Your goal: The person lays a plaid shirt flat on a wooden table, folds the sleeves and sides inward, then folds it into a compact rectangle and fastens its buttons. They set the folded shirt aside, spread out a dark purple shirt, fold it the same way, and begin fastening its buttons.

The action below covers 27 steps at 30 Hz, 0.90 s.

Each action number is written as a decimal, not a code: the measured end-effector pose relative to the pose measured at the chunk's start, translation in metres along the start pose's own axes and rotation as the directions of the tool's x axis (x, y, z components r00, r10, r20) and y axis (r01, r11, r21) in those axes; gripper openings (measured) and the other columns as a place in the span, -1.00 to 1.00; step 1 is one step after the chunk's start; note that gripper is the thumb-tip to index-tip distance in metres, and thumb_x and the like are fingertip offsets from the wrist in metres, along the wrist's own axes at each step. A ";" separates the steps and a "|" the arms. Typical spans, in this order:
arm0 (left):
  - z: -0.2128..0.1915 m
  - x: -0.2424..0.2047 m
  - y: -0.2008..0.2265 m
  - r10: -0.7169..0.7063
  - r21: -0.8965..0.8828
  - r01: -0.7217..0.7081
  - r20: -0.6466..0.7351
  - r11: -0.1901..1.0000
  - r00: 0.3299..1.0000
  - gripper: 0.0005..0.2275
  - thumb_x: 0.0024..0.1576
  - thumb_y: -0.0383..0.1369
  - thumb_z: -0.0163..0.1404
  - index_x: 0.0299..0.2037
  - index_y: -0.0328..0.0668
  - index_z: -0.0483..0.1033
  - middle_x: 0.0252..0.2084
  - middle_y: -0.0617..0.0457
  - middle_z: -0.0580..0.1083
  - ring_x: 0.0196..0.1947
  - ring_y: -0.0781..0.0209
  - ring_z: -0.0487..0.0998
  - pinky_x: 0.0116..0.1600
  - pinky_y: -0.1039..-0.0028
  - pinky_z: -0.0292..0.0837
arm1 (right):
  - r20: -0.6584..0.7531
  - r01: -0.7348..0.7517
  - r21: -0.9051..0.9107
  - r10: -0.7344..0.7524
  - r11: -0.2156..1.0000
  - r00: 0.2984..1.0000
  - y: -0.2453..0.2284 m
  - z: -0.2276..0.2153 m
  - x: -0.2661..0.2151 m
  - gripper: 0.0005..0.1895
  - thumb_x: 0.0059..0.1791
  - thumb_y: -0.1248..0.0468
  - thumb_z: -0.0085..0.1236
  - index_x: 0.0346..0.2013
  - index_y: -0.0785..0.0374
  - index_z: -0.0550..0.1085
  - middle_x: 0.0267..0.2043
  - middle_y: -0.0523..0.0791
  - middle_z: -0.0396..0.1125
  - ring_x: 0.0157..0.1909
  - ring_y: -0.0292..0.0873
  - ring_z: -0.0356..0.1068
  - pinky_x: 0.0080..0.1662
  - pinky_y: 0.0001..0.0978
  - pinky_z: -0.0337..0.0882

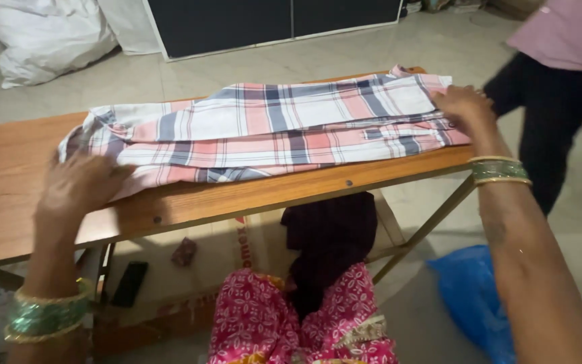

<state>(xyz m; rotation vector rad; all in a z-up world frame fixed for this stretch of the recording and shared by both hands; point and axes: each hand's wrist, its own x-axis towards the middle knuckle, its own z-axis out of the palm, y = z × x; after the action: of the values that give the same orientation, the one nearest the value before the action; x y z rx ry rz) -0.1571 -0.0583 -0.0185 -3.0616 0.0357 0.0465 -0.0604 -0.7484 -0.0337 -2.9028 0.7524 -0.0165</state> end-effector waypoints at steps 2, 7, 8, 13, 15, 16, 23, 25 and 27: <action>-0.014 0.007 0.038 0.081 -0.036 -0.082 -0.025 0.996 0.996 -0.48 0.32 0.10 -0.35 0.22 -0.07 0.42 0.19 -0.12 0.50 0.43 -0.01 0.26 0.60 -0.10 -0.32 | -0.069 0.070 0.083 -0.065 0.994 0.996 0.031 -0.007 0.001 -0.31 0.12 -0.19 -0.10 0.34 0.25 0.35 0.34 0.21 0.23 0.31 0.31 0.24 0.28 0.15 0.21; -0.043 0.023 0.165 0.397 -0.150 -0.425 -0.188 0.893 0.899 -0.30 0.29 0.15 -0.51 0.22 -0.40 0.35 0.32 -0.31 0.31 0.53 -0.11 0.03 0.55 -0.06 -0.45 | -0.039 -0.021 0.502 0.047 0.864 0.998 0.094 -0.028 -0.037 -0.38 0.17 -0.12 0.03 -0.05 0.48 0.59 -0.11 0.16 0.53 -0.20 0.00 0.50 -0.09 -0.22 0.48; -0.043 0.030 0.189 0.461 -0.173 -0.504 -0.239 0.846 0.855 -0.28 0.28 0.18 -0.51 0.31 -0.41 0.20 0.40 -0.34 0.12 0.52 -0.15 -0.10 0.51 -0.03 -0.48 | 0.025 -0.057 0.619 0.053 0.784 0.998 0.113 -0.019 -0.031 -0.45 0.18 -0.08 0.03 -0.15 0.45 0.54 -0.20 0.09 0.51 -0.32 -0.07 0.51 -0.16 -0.30 0.51; -0.041 0.070 0.308 0.538 -0.186 -0.581 -0.235 0.793 0.810 -0.22 0.25 0.22 -0.56 0.48 -0.29 -0.08 0.53 -0.30 -0.14 0.55 -0.16 -0.28 0.53 0.05 -0.51 | 0.066 -0.117 0.422 0.098 0.899 0.993 0.091 -0.010 -0.065 -0.43 0.15 -0.08 0.04 -0.34 0.42 0.60 -0.40 0.02 0.53 -0.39 -0.11 0.52 -0.23 -0.34 0.48; -0.030 0.095 0.353 0.561 -0.197 -0.606 -0.241 0.771 0.792 -0.24 0.25 0.21 -0.59 0.49 -0.22 -0.19 0.53 -0.28 -0.24 0.54 -0.21 -0.37 0.51 0.05 -0.54 | 0.031 -0.062 0.239 0.056 0.969 0.998 0.081 -0.009 -0.063 -0.28 0.12 -0.18 0.06 -0.38 0.52 0.63 -0.36 0.12 0.54 -0.35 0.02 0.47 -0.20 -0.15 0.41; -0.021 0.103 0.370 0.558 -0.200 -0.604 -0.246 0.771 0.793 -0.24 0.25 0.21 -0.59 0.49 -0.22 -0.19 0.53 -0.28 -0.24 0.54 -0.21 -0.37 0.51 0.05 -0.54 | 0.027 -0.058 0.235 0.053 0.970 0.998 0.075 -0.008 -0.060 -0.28 0.12 -0.18 0.06 -0.38 0.52 0.63 -0.36 0.12 0.54 -0.35 0.02 0.47 -0.20 -0.15 0.41; 0.012 0.099 0.429 0.482 -0.284 -0.539 -0.248 0.793 0.840 -0.17 0.18 0.32 -0.40 0.52 -0.09 -0.06 0.50 -0.47 -0.13 0.52 -0.42 -0.26 0.47 -0.19 -0.40 | -0.068 -0.032 0.519 0.079 0.854 0.995 0.050 0.015 0.015 -0.14 0.07 -0.31 0.09 0.02 0.58 0.45 0.04 0.26 0.38 0.00 0.17 0.43 -0.05 -0.07 0.37; 0.015 0.090 0.427 0.450 -0.256 -0.496 -0.220 0.830 0.866 -0.20 0.15 0.35 -0.40 0.51 0.06 -0.02 0.49 -0.49 -0.11 0.51 -0.49 -0.26 0.43 -0.35 -0.42 | -0.073 -0.030 0.489 0.076 0.872 0.994 0.041 0.014 0.025 -0.09 0.10 -0.37 0.06 0.11 0.57 0.41 0.12 0.33 0.29 0.08 0.25 0.39 -0.03 -0.04 0.35; 0.018 0.089 0.424 0.469 -0.228 -0.536 -0.291 0.813 0.834 -0.25 0.11 0.40 -0.47 0.49 0.39 0.04 0.49 -0.46 -0.05 0.51 -0.54 -0.22 0.41 -0.44 -0.41 | -0.090 0.106 0.729 -0.059 0.677 0.994 0.022 0.003 0.011 -0.12 0.00 -0.37 0.05 0.11 0.45 0.50 0.13 0.11 0.43 0.13 -0.01 0.40 0.14 -0.20 0.32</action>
<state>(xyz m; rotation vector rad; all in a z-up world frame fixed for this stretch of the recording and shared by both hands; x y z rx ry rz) -0.0786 -0.4811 -0.0727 -3.2323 0.9488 -0.2868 -0.0617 -0.7726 -0.0397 -2.1481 0.4602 -0.3395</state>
